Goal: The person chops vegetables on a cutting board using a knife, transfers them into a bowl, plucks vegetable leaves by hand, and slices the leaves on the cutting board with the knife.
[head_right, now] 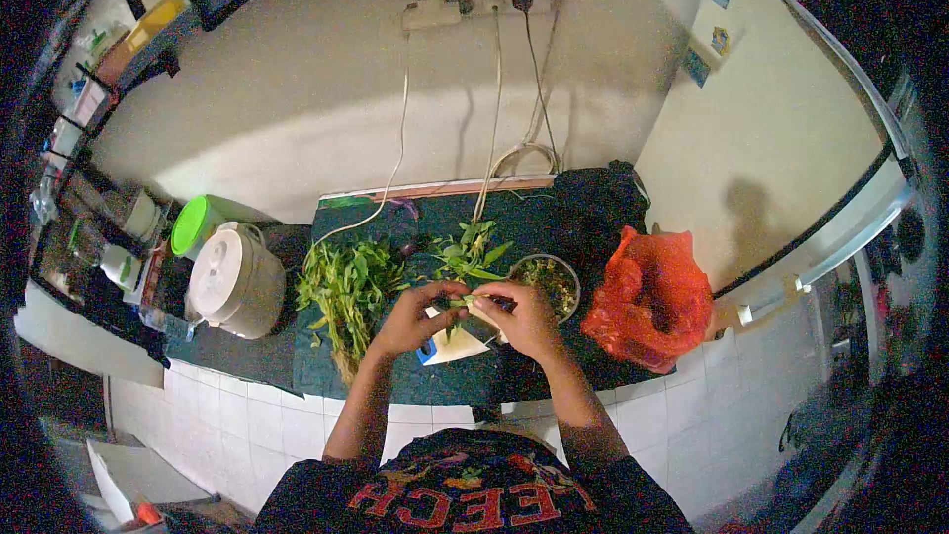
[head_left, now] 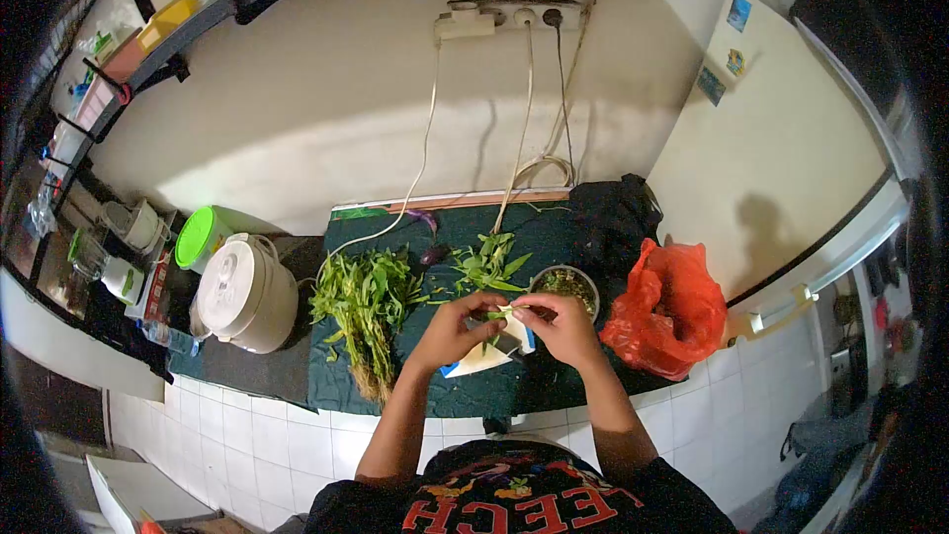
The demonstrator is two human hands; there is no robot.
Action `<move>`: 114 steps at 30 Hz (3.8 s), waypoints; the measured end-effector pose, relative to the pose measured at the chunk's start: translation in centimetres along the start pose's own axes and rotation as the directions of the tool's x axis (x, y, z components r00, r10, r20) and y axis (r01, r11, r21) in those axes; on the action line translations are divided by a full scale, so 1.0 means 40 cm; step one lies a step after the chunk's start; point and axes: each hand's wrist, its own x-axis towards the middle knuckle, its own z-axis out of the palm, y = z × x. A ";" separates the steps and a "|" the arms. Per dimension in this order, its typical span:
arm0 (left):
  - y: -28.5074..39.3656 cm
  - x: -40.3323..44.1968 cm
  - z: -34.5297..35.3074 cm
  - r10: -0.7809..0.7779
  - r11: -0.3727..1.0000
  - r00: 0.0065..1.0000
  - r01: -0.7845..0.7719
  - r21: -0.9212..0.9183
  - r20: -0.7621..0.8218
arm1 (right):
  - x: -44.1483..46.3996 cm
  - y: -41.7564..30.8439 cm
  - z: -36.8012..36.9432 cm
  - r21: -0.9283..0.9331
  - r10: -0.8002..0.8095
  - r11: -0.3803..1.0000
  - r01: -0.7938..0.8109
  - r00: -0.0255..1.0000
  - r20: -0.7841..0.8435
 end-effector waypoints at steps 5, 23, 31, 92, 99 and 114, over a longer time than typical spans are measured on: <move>-0.014 -0.037 0.008 0.056 0.996 0.998 -0.054 0.066 -0.016 | -0.038 -0.030 -0.009 0.085 0.063 0.995 -0.061 0.998 -0.018; 0.049 -0.078 0.110 0.195 0.973 0.977 -0.182 0.141 -0.084 | -0.106 -0.046 -0.032 0.038 0.059 0.997 -0.061 0.997 0.051; 0.012 -0.085 0.098 -0.002 0.954 0.995 -0.029 -0.298 -0.103 | -0.118 -0.047 -0.053 0.077 0.061 0.995 -0.066 0.996 0.067; 0.068 -0.196 0.007 0.095 0.981 0.929 -0.148 -0.123 -0.357 | -0.111 -0.092 0.051 -0.169 -0.360 0.927 0.336 0.921 -0.145; 0.143 -0.212 0.023 0.268 0.905 0.955 -0.206 0.371 -0.123 | -0.139 -0.086 0.064 -0.253 -0.407 0.881 0.401 0.913 0.027; 0.111 -0.199 0.100 0.365 0.862 0.909 -0.248 0.443 -0.202 | -0.208 -0.113 0.022 -0.383 -0.364 0.873 0.303 0.926 -0.097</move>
